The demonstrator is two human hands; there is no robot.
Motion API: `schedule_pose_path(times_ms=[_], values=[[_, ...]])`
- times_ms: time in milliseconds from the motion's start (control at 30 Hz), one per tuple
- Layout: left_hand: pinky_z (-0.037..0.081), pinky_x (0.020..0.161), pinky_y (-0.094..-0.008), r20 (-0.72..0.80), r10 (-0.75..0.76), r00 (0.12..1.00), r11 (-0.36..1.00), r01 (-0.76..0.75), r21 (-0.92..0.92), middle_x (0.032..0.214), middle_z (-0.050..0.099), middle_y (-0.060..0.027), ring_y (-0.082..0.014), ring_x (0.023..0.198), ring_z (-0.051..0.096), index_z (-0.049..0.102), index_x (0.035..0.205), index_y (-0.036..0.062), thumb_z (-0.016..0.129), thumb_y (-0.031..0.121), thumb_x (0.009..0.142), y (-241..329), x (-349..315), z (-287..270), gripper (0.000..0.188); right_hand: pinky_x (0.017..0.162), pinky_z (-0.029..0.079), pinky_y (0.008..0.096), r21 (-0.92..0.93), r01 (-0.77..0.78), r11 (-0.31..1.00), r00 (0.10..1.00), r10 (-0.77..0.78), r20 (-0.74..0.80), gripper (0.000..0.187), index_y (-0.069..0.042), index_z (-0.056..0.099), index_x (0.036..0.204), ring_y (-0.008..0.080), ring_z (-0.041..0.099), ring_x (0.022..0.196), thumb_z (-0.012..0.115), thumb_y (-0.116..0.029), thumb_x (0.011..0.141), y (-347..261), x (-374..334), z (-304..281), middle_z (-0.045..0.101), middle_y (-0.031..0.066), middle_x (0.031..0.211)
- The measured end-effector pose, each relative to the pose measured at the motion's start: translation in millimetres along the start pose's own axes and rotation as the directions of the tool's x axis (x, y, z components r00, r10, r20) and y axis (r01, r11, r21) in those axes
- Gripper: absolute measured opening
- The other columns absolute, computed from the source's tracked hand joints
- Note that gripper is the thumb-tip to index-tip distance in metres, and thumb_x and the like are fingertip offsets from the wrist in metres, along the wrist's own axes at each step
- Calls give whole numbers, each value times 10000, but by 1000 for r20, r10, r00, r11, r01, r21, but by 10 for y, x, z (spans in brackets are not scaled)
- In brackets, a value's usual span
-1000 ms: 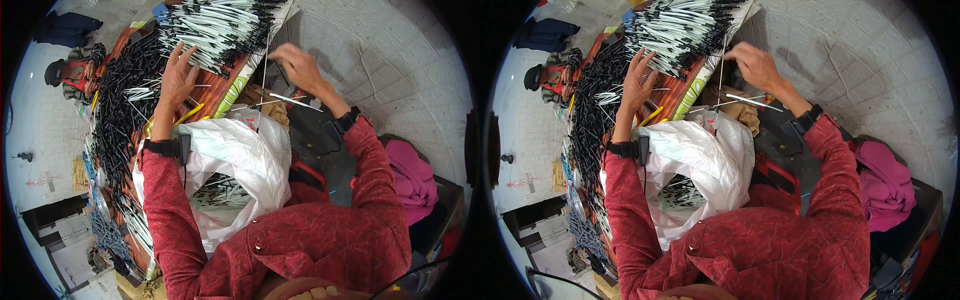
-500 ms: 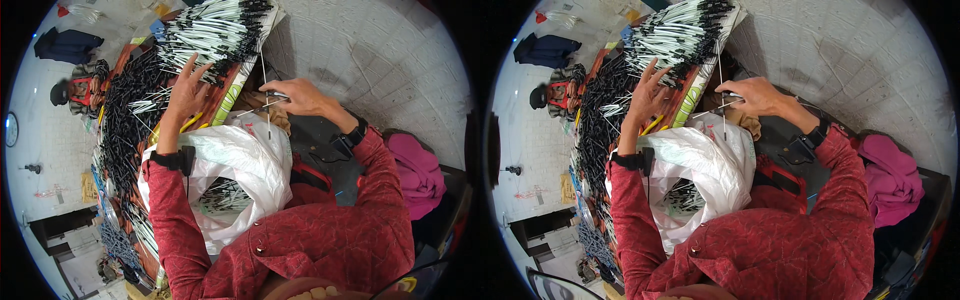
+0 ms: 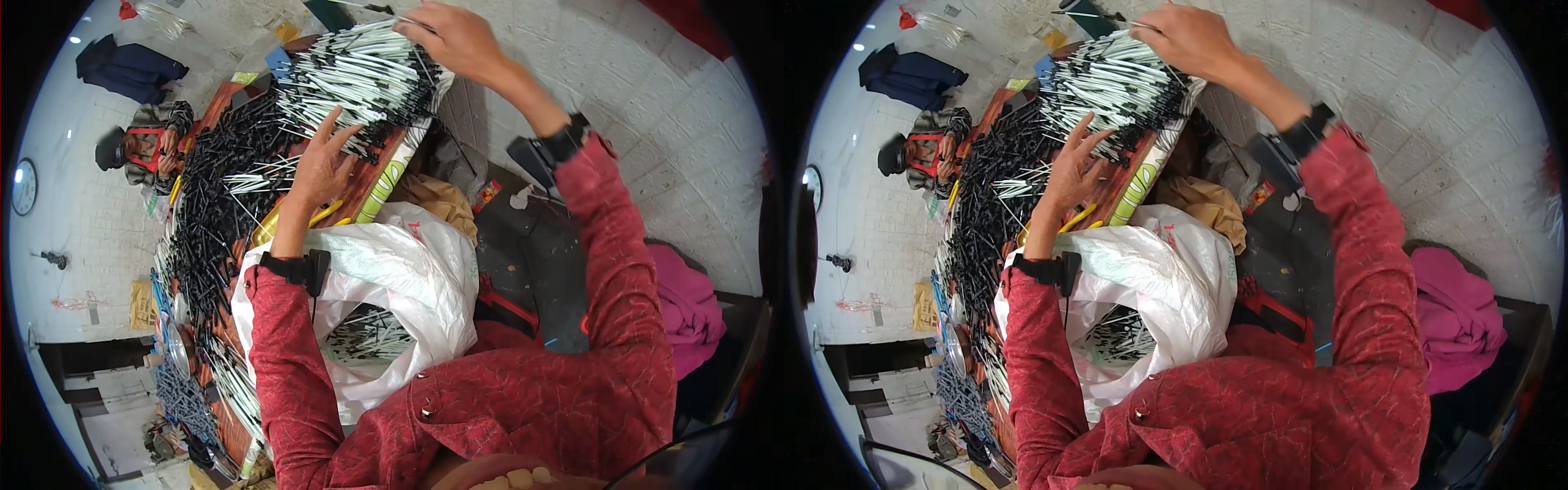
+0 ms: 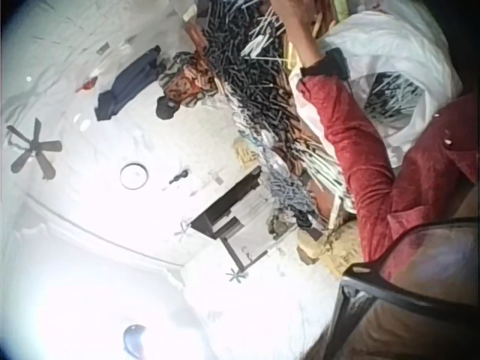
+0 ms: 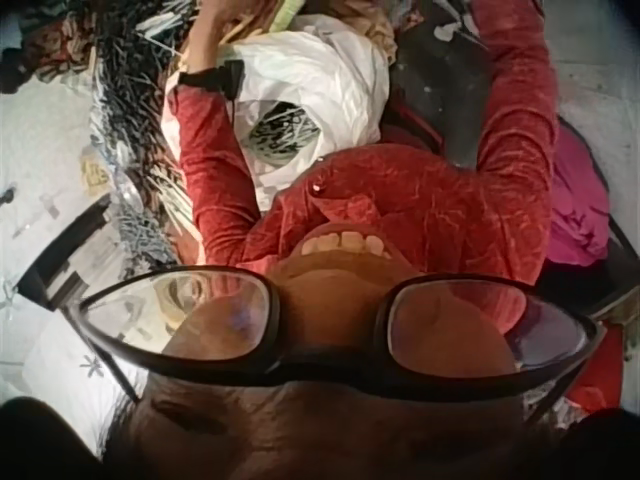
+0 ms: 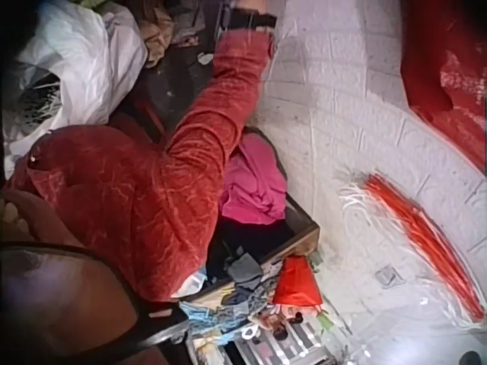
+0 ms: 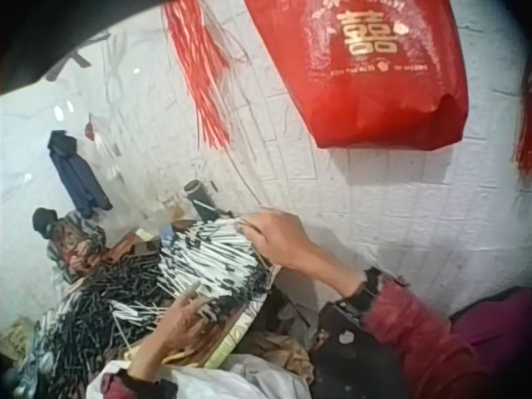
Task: The person reaches into a white bag to pull out a bundle of white and black rods and places them onto a table. They then pick up individual rods and join them together by hand before setting the assembled pieces back onto the table.
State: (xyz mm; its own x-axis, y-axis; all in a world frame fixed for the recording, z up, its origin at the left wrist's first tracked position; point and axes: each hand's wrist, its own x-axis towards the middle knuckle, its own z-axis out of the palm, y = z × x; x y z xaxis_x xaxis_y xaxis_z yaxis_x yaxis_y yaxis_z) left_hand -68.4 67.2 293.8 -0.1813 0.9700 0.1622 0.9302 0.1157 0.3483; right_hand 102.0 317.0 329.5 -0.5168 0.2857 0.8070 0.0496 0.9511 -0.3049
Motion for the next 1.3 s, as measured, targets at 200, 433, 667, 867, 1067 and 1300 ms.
schedule_pose_path(times_ms=[200, 433, 667, 867, 1067, 1300], values=[[467, 957, -377, -3, 4, 1000, 999, -4, -34, 1490, 314, -160, -378, 1230, 486, 557, 1275, 167, 635, 20, 782, -20, 11, 25, 520, 673, 498, 430, -107, -85, 991, 987, 98, 125, 233, -134, 721, 921, 312, 629, 845, 606, -329, 864, 305, 550, 1067, 662, 89, 901], [438, 992, -389, -37, 42, 998, 999, -42, 6, 1502, 301, -152, -366, 1244, 468, 544, 1288, 159, 636, 13, 781, -1, 25, 38, 535, 675, 502, 461, -221, -29, 975, 994, 51, 93, 189, -164, 748, 821, 330, 637, 796, 645, -322, 814, 370, 514, 1790, 665, 75, 825], [424, 1005, -391, -53, 61, 997, 997, -63, -38, 1504, 292, -165, -374, 1253, 450, 543, 1278, 148, 638, 3, 778, 14, 87, 74, 530, 691, 484, 449, -191, -40, 981, 966, 86, 242, 212, -181, 754, 831, 295, 623, 899, 606, -333, 832, 384, 608, 1868, 672, 74, 952], [443, 973, -397, -28, -6, 1000, 996, 4, -85, 1521, 284, -140, -335, 1224, 491, 562, 1273, 148, 633, 11, 793, -6, 82, 57, 504, 868, 474, 404, 83, -75, 994, 958, 49, 282, 292, -153, 712, 1064, 283, 619, 975, 531, -336, 927, 407, 523, 1597, 674, 93, 1045], [414, 1008, -398, -64, -12, 998, 995, 6, -101, 1496, 291, -196, -375, 1243, 462, 538, 1290, 127, 636, 34, 808, -113, 65, -8, 500, 922, 444, 314, 488, -216, 846, 957, 282, -65, 334, -36, 670, 1113, 188, 615, 1020, 479, -270, 969, 604, -242, 918, 673, 96, 1072], [294, 1087, -459, -266, 19, 964, 993, 13, 117, 1514, 223, -240, -396, 1323, 342, 415, 1410, 131, 613, 268, 906, -291, 186, 197, 559, 1009, 366, 315, 698, -318, 641, 782, 594, -188, 370, -17, 582, 1235, 213, 517, 1163, 464, -248, 971, 84, -941, 1078, 580, 116, 1230]])
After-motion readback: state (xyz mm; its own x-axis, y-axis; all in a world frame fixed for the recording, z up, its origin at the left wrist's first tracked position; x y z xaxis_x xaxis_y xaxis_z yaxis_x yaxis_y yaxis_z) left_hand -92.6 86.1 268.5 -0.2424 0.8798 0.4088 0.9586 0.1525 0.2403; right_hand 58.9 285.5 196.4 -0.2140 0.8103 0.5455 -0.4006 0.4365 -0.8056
